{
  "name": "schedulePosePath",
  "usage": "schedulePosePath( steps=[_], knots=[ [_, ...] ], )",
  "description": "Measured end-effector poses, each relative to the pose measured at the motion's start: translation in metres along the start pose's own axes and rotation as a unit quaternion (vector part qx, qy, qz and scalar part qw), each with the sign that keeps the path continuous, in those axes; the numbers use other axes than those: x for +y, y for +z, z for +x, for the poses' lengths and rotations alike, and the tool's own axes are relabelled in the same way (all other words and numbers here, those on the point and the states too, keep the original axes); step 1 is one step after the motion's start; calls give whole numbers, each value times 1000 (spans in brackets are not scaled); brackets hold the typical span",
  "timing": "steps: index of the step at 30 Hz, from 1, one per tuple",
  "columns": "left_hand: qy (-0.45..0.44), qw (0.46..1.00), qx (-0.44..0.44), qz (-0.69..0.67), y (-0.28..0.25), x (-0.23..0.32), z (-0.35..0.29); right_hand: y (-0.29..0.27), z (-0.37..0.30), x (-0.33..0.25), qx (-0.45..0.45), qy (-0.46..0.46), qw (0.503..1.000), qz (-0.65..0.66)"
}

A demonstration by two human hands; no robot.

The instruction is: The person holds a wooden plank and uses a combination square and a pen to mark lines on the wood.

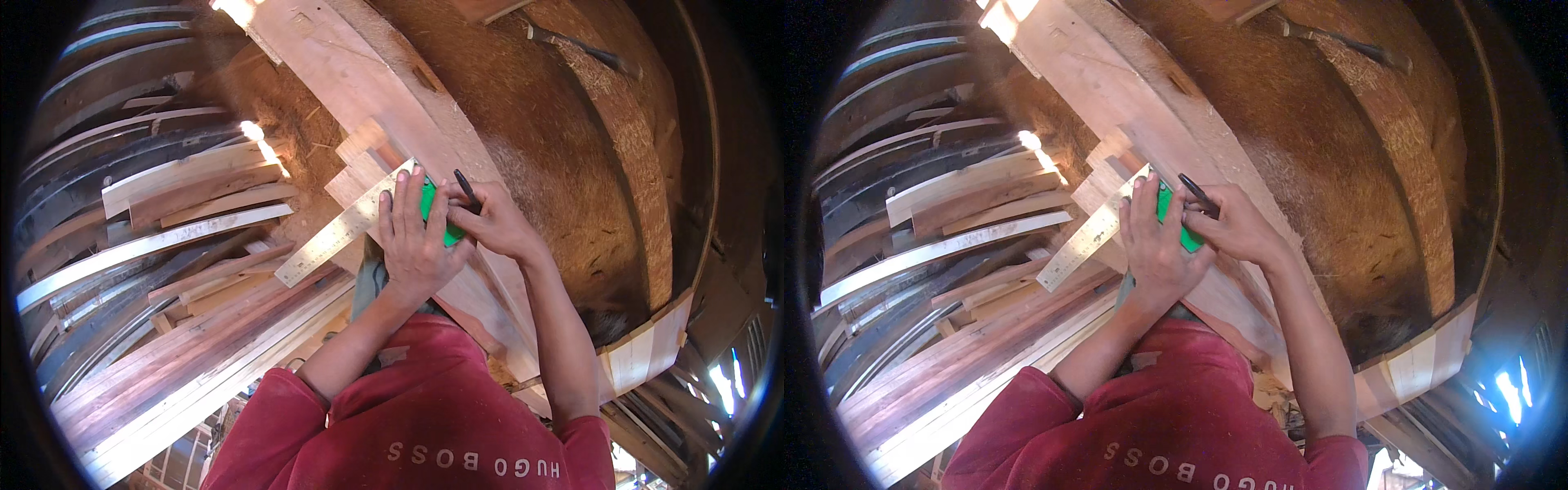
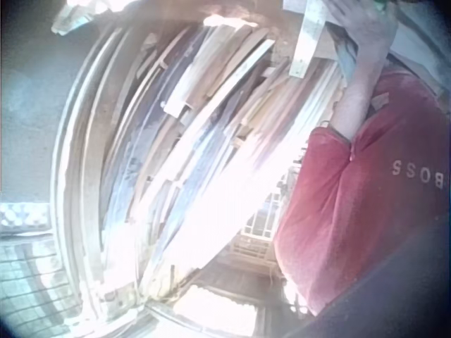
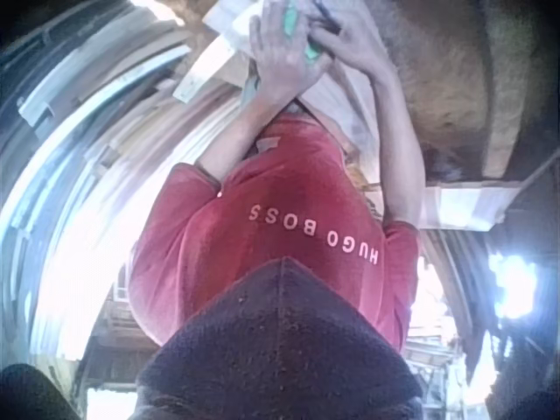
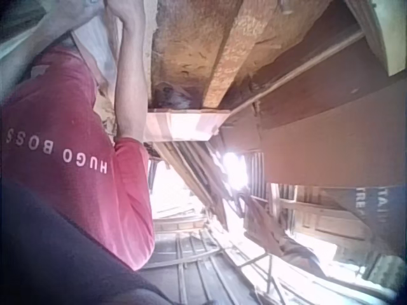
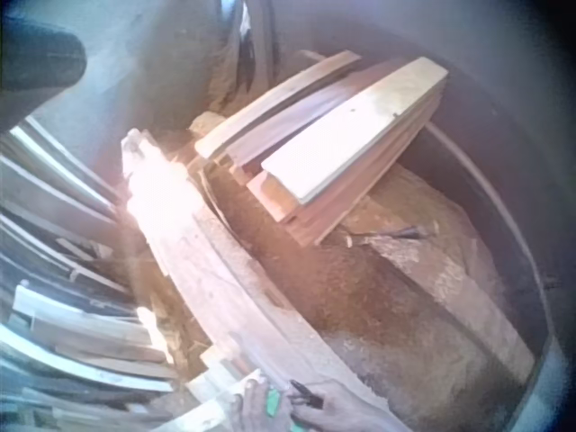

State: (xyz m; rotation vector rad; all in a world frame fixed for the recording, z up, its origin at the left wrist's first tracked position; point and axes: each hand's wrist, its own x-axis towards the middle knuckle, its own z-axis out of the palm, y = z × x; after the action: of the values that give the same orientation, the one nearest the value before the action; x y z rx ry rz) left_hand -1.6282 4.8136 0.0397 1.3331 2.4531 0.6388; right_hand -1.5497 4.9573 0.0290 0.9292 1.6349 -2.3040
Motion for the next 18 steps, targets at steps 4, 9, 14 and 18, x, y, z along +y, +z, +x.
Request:
schedulePosePath(
  steps=[4, 9, 14, 18],
  knots=[
    [-10, 1000, 0, 13, -3, 2, 1, 1, -2, -3, -6, 25, 999, 19],
    [-7, 1000, 9, 14, -1, 1, 1, 1, -1, 10, 6, 1, 1000, 5],
    [-6, 1000, 0, -4, 0, -1, -1, -8, -1, -20, 41, -23, 997, -59],
    [-1, 1000, 10, 11, 1, 1, 0, -17, 8, -52, 167, -61, 982, -66]
  ],
)
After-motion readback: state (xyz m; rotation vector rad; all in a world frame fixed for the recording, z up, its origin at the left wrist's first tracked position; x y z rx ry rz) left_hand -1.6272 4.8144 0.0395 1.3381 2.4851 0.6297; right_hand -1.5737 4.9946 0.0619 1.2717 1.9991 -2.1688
